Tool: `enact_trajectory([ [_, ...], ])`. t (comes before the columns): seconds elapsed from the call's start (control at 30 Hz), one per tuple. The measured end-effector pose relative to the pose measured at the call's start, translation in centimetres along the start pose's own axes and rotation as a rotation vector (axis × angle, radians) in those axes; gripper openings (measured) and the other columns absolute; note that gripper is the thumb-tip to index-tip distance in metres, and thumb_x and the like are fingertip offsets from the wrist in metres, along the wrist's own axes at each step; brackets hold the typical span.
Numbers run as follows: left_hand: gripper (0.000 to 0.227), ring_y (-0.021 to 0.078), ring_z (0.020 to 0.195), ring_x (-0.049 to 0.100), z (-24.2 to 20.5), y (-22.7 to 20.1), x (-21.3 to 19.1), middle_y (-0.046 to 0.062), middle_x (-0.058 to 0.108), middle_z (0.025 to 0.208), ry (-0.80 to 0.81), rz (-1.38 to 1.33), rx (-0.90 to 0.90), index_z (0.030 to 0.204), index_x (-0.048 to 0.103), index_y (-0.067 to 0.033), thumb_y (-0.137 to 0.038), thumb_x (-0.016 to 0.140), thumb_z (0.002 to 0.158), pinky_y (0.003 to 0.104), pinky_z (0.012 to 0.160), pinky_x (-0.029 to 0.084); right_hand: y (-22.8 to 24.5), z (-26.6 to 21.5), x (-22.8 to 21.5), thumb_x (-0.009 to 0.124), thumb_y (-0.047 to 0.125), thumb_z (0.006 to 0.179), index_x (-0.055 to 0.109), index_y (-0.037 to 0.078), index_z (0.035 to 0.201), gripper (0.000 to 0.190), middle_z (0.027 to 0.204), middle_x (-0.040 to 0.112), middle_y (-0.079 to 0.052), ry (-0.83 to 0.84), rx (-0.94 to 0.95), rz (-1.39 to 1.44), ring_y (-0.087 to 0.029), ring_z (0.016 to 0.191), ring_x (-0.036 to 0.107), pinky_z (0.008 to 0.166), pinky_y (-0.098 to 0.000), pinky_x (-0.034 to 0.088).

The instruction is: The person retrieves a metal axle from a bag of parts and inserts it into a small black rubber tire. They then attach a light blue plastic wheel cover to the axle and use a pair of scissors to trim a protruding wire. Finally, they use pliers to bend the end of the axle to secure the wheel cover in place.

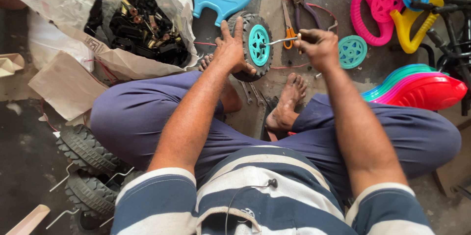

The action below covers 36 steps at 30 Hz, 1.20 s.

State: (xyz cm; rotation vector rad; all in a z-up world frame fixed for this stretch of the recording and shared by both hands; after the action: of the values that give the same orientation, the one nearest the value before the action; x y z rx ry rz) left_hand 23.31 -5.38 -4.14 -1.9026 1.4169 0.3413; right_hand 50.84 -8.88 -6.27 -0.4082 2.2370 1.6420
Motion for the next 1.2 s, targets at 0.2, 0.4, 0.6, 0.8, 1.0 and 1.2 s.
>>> enact_trajectory([
  [0.2,0.168,0.0582,0.141,0.033,0.1,0.4,0.4,0.031,-0.007,0.166,-0.022,-0.005,0.023,0.162,-0.010,-0.0255,-0.040,0.108,0.043,0.057,0.112,0.042,1.3,-0.3,-0.6,0.087,0.002,0.085,0.077,-0.002,0.116,0.033,0.099,0.079,-0.016,-0.006,-0.336,-0.342,-0.019,0.088,0.077,0.078,-0.0331,0.060],
  [0.4,0.168,0.0591,0.140,0.033,0.2,0.2,0.4,0.032,-0.007,0.165,-0.022,0.010,0.018,0.162,-0.010,-0.0240,-0.042,0.108,0.043,0.057,0.112,0.041,-0.5,1.6,-1.2,0.083,0.010,0.087,0.075,0.003,0.113,0.029,0.099,0.079,-0.010,0.177,-0.049,0.046,-0.016,0.086,0.076,0.077,-0.0309,0.062],
  [0.6,0.167,0.0580,0.141,0.033,0.1,0.1,0.3,0.032,-0.007,0.166,-0.013,0.020,0.009,0.162,-0.010,-0.0238,-0.041,0.107,0.044,0.058,0.112,0.041,1.5,0.2,-0.8,0.088,0.010,0.085,0.079,0.004,0.112,0.029,0.096,0.077,-0.016,0.047,-0.487,-0.538,-0.029,0.085,0.074,0.073,-0.0395,0.058],
  [0.8,0.167,0.0590,0.141,0.032,0.2,0.1,0.5,0.030,-0.006,0.166,-0.033,0.032,0.026,0.162,-0.009,-0.0242,-0.041,0.108,0.044,0.057,0.114,0.038,0.5,1.0,-1.5,0.085,0.015,0.088,0.074,0.004,0.123,0.039,0.104,0.079,-0.012,0.138,-0.270,-0.202,-0.014,0.089,0.074,0.079,-0.0318,0.060],
  [1.0,0.166,0.0573,0.142,0.032,0.1,0.5,0.3,0.027,-0.007,0.167,-0.040,0.003,0.027,0.162,-0.007,-0.0287,-0.039,0.108,0.042,0.056,0.113,0.040,-2.0,0.6,-0.5,0.065,0.032,0.103,0.070,0.001,0.122,0.037,0.098,0.076,-0.005,0.315,0.187,0.305,-0.009,0.082,0.066,0.074,-0.0266,0.054],
  [1.2,0.165,0.0555,0.144,0.031,-0.2,0.1,-0.3,0.026,-0.006,0.167,-0.020,-0.011,0.011,0.162,-0.005,-0.0300,-0.038,0.107,0.042,0.058,0.111,0.042,-2.8,2.4,1.1,0.049,0.055,0.106,0.070,0.000,0.105,0.058,0.087,0.072,-0.005,0.337,0.362,0.186,-0.012,0.076,0.066,0.068,-0.0282,0.054],
])
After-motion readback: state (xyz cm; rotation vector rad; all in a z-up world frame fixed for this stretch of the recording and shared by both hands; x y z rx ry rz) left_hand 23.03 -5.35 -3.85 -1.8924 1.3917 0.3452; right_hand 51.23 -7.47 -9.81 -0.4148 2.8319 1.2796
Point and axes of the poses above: each hand's wrist, its own z-axis towards the middle knuckle, its own x-axis out of the palm, y = z × x, the point moved 3 cm from there along z, towards the middle knuckle
